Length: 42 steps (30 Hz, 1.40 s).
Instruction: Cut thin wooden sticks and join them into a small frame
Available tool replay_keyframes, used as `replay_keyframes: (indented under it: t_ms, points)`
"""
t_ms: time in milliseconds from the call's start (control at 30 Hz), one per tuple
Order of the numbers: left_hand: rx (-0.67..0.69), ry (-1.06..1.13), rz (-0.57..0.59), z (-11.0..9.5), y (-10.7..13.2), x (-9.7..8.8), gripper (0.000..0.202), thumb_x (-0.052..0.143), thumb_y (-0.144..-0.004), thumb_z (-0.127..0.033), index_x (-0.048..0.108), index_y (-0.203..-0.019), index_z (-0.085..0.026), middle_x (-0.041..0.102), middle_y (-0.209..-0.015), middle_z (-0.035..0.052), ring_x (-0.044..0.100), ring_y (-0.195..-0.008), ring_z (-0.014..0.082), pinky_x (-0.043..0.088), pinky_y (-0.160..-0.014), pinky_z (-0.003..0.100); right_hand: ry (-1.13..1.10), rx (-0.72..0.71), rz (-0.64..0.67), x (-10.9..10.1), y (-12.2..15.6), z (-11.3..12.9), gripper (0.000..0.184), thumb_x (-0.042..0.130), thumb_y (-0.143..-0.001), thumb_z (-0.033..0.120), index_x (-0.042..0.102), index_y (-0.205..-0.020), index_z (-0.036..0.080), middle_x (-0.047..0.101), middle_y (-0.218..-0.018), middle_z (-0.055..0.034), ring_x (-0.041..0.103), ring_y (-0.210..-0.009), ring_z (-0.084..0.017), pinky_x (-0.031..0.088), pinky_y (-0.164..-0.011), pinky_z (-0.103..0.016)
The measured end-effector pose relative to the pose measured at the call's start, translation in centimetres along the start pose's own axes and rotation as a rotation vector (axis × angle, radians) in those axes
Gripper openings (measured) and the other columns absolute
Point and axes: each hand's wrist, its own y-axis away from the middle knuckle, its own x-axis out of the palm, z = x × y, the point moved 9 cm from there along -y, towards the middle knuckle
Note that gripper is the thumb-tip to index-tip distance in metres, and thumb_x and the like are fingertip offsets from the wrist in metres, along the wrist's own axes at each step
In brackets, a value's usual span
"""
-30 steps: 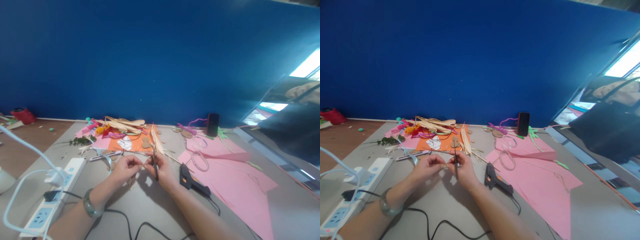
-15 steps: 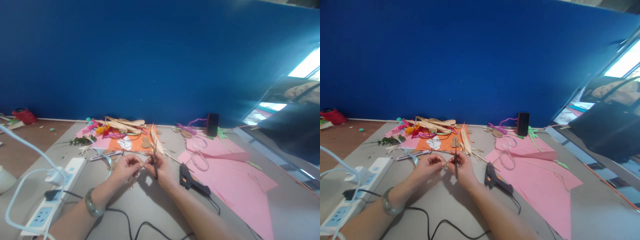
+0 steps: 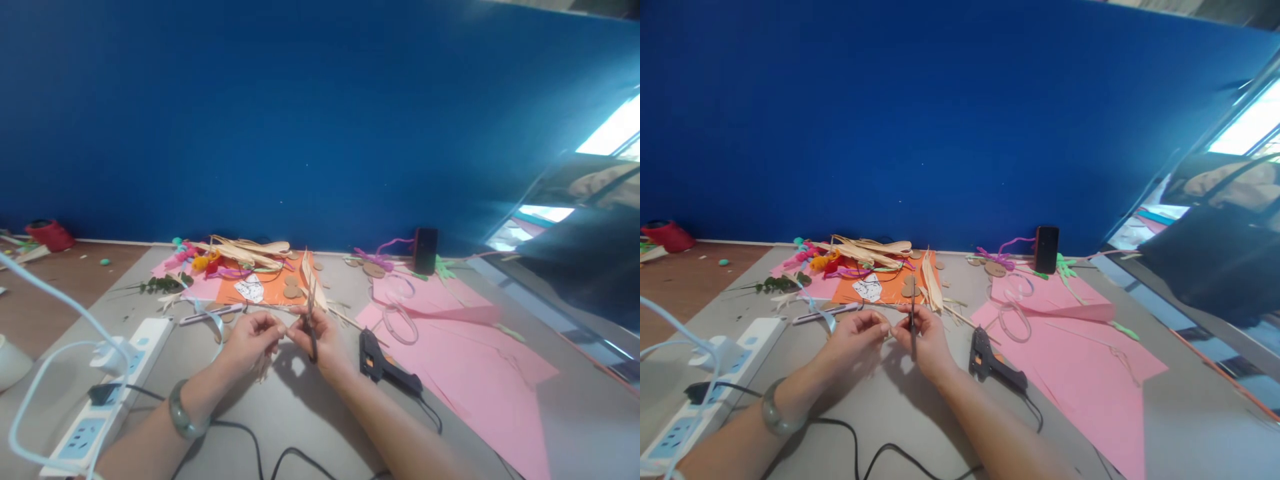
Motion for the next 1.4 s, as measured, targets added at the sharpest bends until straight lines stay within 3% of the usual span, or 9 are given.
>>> replay_keyframes:
  t_ms: [100,233,467,767,1400]
  points:
    - [0.071,-0.004,-0.023,-1.2,0.0,-0.5,0.022,0.064,-0.075,-0.035,0.057,-0.068,-0.016,0.053,-0.048,-0.0036,0.045,-0.043,0.0074,0.035,-0.045,0.019,0.068,0.041,0.071,0.3,-0.2,-0.1,0.045,0.075,-0.064,0.039,0.057,-0.099,0.016,0.055,-0.068,0.0016,0.051,-0.060,-0.011,0.040,-0.057,-0.024]
    - [0.118,-0.011,-0.070,-2.8,0.1,-1.0,0.021,0.065,-0.074,-0.033,0.056,-0.069,-0.015,0.055,-0.051,-0.0030,0.047,-0.045,0.0074,0.037,-0.048,0.019,0.165,0.142,0.278,1.3,0.0,-0.3,0.048,0.075,-0.063,0.044,0.058,-0.097,0.015,0.056,-0.067,0.0012,0.051,-0.059,-0.012,0.040,-0.057,-0.024]
    - [0.104,-0.029,-0.099,-2.6,0.1,-1.4,0.018,0.064,-0.074,-0.030,0.062,-0.072,-0.013,0.058,-0.052,-0.0002,0.050,-0.045,0.0087,0.039,-0.047,0.020,0.230,0.233,0.448,2.1,0.9,-1.1,0.043,0.077,-0.061,0.043,0.062,-0.091,0.015,0.057,-0.067,0.0010,0.050,-0.057,-0.011,0.038,-0.053,-0.022]
    - [0.100,-0.042,-0.106,-2.5,0.0,-1.6,0.016,0.062,-0.074,-0.028,0.062,-0.069,-0.013,0.058,-0.049,-0.0006,0.049,-0.043,0.0082,0.039,-0.046,0.020,0.309,0.268,0.479,1.8,0.9,-2.3,0.045,0.075,-0.064,0.046,0.064,-0.093,0.014,0.059,-0.063,-0.0002,0.055,-0.053,-0.012,0.040,-0.049,-0.021]
    - [0.038,0.014,-0.118,-2.0,0.1,-1.3,0.019,0.064,-0.072,-0.031,0.057,-0.066,-0.014,0.059,-0.048,-0.0009,0.047,-0.041,0.0074,0.036,-0.044,0.020,0.274,0.261,0.433,1.8,0.7,-2.5,0.039,0.074,-0.065,0.044,0.067,-0.089,0.014,0.052,-0.051,0.0042,0.044,-0.043,-0.008,0.033,-0.043,-0.019]
